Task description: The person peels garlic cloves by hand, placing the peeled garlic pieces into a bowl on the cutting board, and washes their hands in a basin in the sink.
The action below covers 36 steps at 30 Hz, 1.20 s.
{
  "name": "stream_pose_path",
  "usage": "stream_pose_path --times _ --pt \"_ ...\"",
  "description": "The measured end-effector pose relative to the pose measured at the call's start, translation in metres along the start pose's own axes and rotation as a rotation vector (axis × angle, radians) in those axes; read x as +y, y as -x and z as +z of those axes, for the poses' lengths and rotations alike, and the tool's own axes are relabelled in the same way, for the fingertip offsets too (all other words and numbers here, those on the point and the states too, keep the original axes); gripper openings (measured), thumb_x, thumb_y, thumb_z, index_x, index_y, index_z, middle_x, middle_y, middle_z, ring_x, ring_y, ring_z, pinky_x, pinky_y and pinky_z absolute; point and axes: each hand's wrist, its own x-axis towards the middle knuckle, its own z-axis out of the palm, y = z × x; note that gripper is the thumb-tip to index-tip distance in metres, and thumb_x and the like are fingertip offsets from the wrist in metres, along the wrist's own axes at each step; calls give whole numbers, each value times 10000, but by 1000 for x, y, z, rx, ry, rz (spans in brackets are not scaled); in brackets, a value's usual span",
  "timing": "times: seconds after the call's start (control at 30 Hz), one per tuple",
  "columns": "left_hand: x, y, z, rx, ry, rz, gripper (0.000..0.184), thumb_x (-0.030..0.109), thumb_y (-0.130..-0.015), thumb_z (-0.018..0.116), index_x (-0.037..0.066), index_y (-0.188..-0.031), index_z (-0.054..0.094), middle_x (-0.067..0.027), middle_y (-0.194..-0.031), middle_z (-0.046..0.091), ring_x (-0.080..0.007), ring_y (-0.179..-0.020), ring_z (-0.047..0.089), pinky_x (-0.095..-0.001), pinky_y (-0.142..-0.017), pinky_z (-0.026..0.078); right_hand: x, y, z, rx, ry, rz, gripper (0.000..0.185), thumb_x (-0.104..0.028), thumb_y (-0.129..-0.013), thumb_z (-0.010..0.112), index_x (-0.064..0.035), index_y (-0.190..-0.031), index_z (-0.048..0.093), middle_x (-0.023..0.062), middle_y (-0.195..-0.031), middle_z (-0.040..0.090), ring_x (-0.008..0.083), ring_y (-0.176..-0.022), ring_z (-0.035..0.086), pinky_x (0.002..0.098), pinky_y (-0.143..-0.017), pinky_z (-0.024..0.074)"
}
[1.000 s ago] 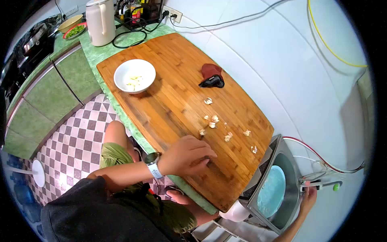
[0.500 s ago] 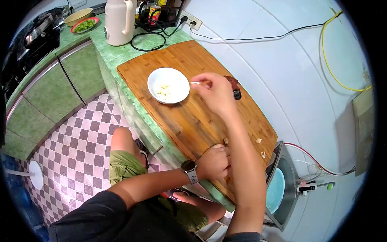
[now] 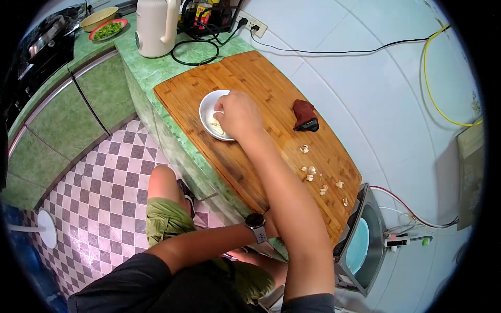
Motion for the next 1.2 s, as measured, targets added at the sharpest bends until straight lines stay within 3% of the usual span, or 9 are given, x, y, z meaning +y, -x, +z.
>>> stream_pose_path --times 0.17,0.43,0.5,0.6,0.8,0.87,0.97,1.13,1.2 --pt "5 -6 -4 30 18 -9 456 253 -853 708 44 -1249 616 -179 -1253 642 -375 -1177 590 -487 -1053 446 3 8 -13 11 -126 44 146 -143 -850 783 -46 -957 757 129 -941 705 287 -886 674 384 -810 534" --pt "25 -24 -23 61 63 -61 404 229 -865 678 38 -1217 622 -193 -1222 648 -398 -1138 602 -501 -1012 467 -4 37 -54 88 -804 208 120 -24 -917 738 18 -1027 718 88 -973 749 133 -927 720 274 -848 566" --pt "25 -27 -25 17 161 -130 378 214 -857 674 42 -1192 636 -194 -1186 661 -410 -1103 610 -503 -1001 469 0 50 -64 116 -874 184 127 -15 -916 742 19 -1037 720 74 -993 746 129 -946 717 271 -865 567" --pt "18 -26 -16 -53 -26 -16 331 167 -844 664 45 -1151 657 -184 -1103 680 -413 -1024 625 -499 -967 481 -1 77 -88 173 -963 155 151 -7 -913 753 17 -1060 723 62 -1033 743 126 -974 714 269 -890 570" --pt "35 -42 -27 -259 -155 -202 272 119 -834 689 53 -1098 685 -170 -1005 692 -363 -931 658 -461 -945 508 0 135 -129 292 -990 217 189 29 -893 767 28 -1070 702 79 -1073 741 122 -972 714 252 -869 581" --pt "44 -43 -31 -43 16 -387 219 94 -909 681 54 -1125 677 -116 -948 703 -245 -924 694 -366 -919 535 0 159 -142 327 -1006 231 189 33 -891 766 33 -1067 698 84 -1074 742 126 -966 716 258 -870 583" --pt "43 -49 -50 0 341 -549 240 44 -959 668 30 -1197 636 -65 -1008 696 -140 -954 686 -292 -877 548 10 195 -154 377 -1061 246 199 48 -880 764 52 -1065 688 105 -1080 739 147 -976 717 274 -874 587" --pt "79 -71 -82 118 813 -452 353 10 -981 683 -40 -1293 524 -102 -1172 644 -140 -972 678 -275 -880 562 21 247 -156 470 -943 116 231 91 -852 770 59 -1069 698 127 -1093 731 170 -1005 707 294 -884 581" --pt "90 -77 -83 93 797 -435 355 14 -983 688 -40 -1292 522 -101 -1152 649 -134 -981 679 -265 -889 562 21 261 -154 496 -893 64 257 106 -820 797 36 -1052 714 119 -1072 736 174 -987 710 298 -873 579"
